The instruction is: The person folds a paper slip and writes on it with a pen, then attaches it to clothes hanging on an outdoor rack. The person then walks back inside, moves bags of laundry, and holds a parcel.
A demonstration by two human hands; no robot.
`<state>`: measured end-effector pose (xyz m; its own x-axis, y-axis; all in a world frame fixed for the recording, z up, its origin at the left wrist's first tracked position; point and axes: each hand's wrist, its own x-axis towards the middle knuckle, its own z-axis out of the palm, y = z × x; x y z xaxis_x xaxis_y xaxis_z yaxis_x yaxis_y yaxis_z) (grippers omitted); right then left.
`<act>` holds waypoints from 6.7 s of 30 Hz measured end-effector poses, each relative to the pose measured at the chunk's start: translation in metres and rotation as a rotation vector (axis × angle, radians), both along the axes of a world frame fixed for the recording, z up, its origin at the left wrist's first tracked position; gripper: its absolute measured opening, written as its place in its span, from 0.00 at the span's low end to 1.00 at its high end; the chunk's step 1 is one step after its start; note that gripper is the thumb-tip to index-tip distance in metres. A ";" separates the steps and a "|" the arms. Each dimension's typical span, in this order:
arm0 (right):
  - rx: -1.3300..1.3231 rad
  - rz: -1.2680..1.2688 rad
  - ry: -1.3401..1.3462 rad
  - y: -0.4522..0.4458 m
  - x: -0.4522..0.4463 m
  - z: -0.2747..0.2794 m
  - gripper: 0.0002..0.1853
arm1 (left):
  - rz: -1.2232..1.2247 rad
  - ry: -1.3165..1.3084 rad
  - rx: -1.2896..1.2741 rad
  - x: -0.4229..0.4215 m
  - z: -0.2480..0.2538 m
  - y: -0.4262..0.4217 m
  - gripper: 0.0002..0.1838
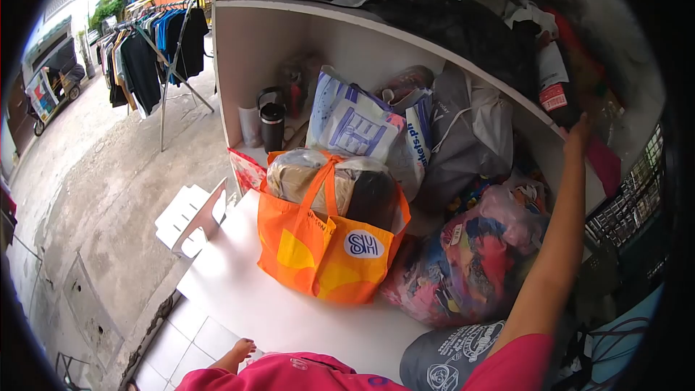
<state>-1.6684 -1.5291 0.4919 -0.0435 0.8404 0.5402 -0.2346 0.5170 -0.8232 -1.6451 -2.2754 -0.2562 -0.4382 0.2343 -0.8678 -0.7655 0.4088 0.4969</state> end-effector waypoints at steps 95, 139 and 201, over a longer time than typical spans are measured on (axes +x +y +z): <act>-0.722 1.037 -0.330 -0.357 0.116 -0.425 0.35 | -0.189 0.526 0.772 -0.020 0.323 0.260 0.41; -0.714 1.005 -0.349 -0.353 0.116 -0.427 0.34 | -0.209 0.483 0.792 -0.020 0.319 0.263 0.44; -0.788 1.082 -0.312 -0.351 0.124 -0.429 0.27 | -0.306 0.331 0.910 -0.031 0.317 0.244 0.40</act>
<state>-1.5448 -1.8801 0.0633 -0.8974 0.3868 -0.2123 0.0295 -0.4275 -0.9035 -1.6757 -2.0313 0.0613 -0.4344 0.8881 -0.1504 -0.4590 -0.0747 0.8853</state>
